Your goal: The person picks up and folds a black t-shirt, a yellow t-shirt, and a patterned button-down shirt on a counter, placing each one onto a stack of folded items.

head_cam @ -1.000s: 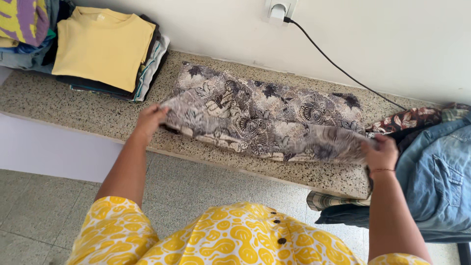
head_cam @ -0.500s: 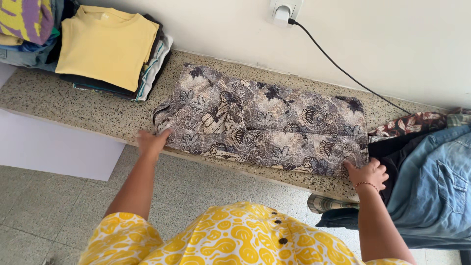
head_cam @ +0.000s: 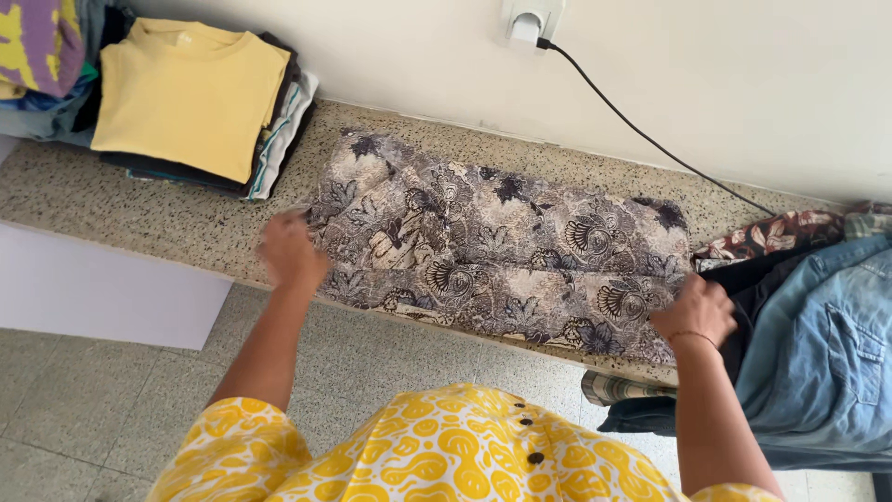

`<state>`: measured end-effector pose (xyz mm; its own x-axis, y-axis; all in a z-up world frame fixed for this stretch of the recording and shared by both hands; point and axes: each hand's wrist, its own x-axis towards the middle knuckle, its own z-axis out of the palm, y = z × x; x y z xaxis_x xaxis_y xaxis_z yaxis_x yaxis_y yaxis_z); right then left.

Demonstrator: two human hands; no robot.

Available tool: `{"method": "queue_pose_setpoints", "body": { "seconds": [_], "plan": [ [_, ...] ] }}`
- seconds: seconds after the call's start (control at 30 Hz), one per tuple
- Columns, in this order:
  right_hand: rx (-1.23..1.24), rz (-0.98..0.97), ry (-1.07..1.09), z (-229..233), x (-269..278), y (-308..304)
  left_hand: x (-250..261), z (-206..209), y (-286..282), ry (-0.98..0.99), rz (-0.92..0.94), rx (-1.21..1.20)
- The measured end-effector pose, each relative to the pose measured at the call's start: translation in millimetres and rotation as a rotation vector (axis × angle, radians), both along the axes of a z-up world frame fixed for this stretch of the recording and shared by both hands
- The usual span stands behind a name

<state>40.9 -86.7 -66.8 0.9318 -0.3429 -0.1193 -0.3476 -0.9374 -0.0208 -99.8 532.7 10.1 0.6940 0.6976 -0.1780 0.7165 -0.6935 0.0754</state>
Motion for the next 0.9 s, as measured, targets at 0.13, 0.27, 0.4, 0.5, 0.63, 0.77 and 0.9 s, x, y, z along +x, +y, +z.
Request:
{"method": "queue_pose_setpoints", "body": {
  "seconds": [0.13,0.27,0.4,0.5,0.63,0.77,0.9],
  "plan": [
    [-0.016,0.575,-0.387,10,-3,66,35,-59,-17,-0.601,-0.758,0.204],
    [0.068,0.778,-0.176,9,-23,123,37,-20,-84,-0.222,-0.891,-0.028],
    [-0.008,0.681,0.055,-4,-25,129,39,-33,-91,-0.089,-0.821,-0.094],
    [-0.009,0.668,0.027,-7,-19,136,49,-58,-84,0.038,-0.803,-0.082],
    [0.23,0.661,-0.084,5,-3,194,82,-101,-48,-0.39,-0.738,0.028],
    [0.814,0.727,0.102,59,-20,288,105,-94,-17,-0.427,-0.534,0.02],
    [0.819,0.712,0.218,21,-13,341,127,-100,3,-0.412,-0.443,-0.262]
  ]
}}
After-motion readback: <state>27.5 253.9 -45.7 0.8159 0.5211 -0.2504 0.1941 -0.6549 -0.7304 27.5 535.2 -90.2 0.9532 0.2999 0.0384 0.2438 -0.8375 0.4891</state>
